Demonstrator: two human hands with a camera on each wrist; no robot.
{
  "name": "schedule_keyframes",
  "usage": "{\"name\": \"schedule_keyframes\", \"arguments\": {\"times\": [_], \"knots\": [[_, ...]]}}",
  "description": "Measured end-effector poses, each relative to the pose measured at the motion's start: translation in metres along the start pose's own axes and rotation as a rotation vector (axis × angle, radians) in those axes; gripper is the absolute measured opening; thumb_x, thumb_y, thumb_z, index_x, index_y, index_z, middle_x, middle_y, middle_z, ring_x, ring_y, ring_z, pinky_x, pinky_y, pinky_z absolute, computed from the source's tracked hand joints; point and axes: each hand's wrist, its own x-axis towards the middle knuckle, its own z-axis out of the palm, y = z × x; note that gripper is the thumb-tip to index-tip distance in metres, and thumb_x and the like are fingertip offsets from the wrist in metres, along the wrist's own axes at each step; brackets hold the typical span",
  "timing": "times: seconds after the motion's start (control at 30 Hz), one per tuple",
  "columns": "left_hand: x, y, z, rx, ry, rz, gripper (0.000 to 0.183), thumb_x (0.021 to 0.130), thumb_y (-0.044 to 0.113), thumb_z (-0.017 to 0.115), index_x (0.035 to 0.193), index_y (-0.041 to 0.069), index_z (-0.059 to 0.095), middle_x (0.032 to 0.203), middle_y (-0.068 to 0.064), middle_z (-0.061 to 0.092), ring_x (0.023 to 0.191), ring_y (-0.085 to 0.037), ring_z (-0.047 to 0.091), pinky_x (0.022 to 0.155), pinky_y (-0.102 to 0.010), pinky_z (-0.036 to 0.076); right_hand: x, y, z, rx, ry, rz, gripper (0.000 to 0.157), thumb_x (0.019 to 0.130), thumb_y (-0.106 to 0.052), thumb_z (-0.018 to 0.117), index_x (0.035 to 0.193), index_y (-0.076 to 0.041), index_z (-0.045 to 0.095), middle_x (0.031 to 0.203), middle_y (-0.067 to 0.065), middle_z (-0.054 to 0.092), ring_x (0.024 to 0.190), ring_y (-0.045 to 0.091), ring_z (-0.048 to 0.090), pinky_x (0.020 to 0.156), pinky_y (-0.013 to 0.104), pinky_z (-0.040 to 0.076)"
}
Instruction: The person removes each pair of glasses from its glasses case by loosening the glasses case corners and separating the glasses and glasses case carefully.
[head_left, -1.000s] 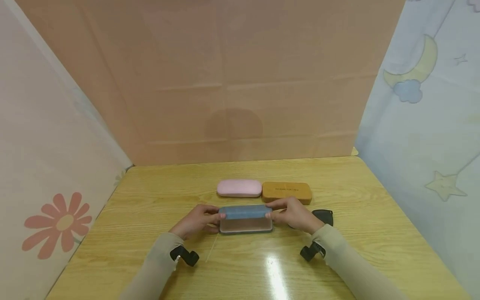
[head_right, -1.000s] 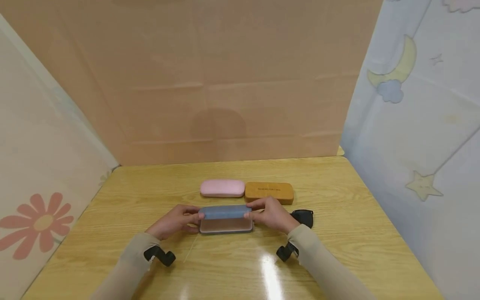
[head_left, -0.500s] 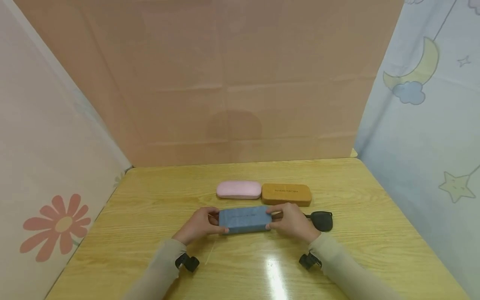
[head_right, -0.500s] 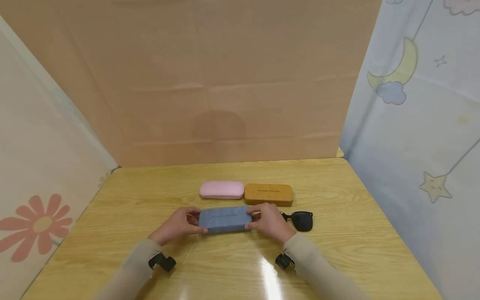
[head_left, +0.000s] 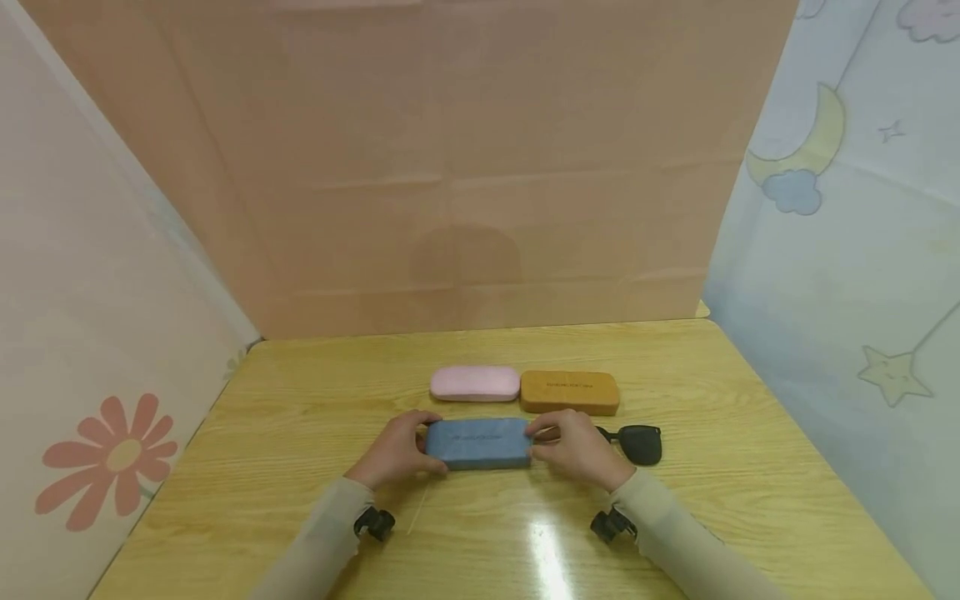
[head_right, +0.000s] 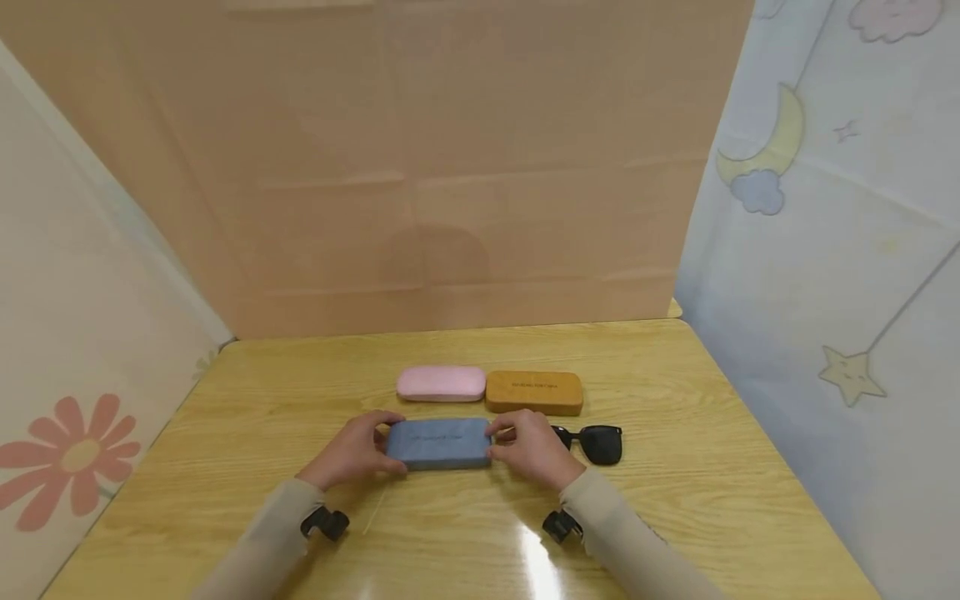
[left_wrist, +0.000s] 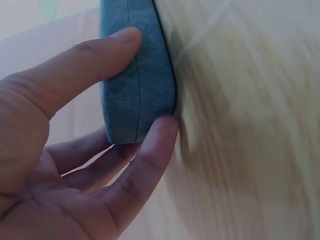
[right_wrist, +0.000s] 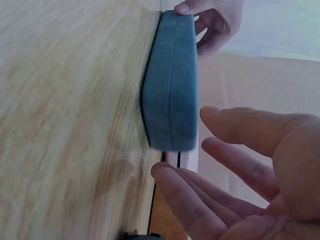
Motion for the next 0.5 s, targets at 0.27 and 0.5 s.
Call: {"name": "schedule_keyframes", "arguments": {"times": [0.27, 0.5], "knots": [[-0.007, -0.016, -0.023, 0.016, 0.010, -0.103, 0.077, 0.067, 0.018, 0.094, 0.135, 0.007, 0.060, 0.117, -0.007, 0.063, 0.087, -0.017, 0.058, 0.071, -0.033, 0.051, 0.000, 0.002, -0.006, -0.070, 0.018, -0.003, 0.019, 0.090, -0.016, 0.075, 0.106, -0.007, 0.075, 0.109, 0.008, 0.073, 0.091, 0.022, 0.072, 0.072, 0.034, 0.058], [-0.012, -0.040, -0.061, 0.085, -0.021, -0.142, 0.080, 0.069, 0.014, 0.092, 0.140, 0.004, 0.055, 0.134, -0.016, 0.058, 0.097, -0.023, 0.062, 0.074, -0.037, 0.053, -0.001, 0.006, -0.008, -0.093, 0.033, -0.007, 0.018, 0.091, -0.016, 0.074, 0.107, -0.008, 0.075, 0.108, 0.007, 0.073, 0.084, 0.015, 0.070, 0.069, 0.031, 0.057]]}}
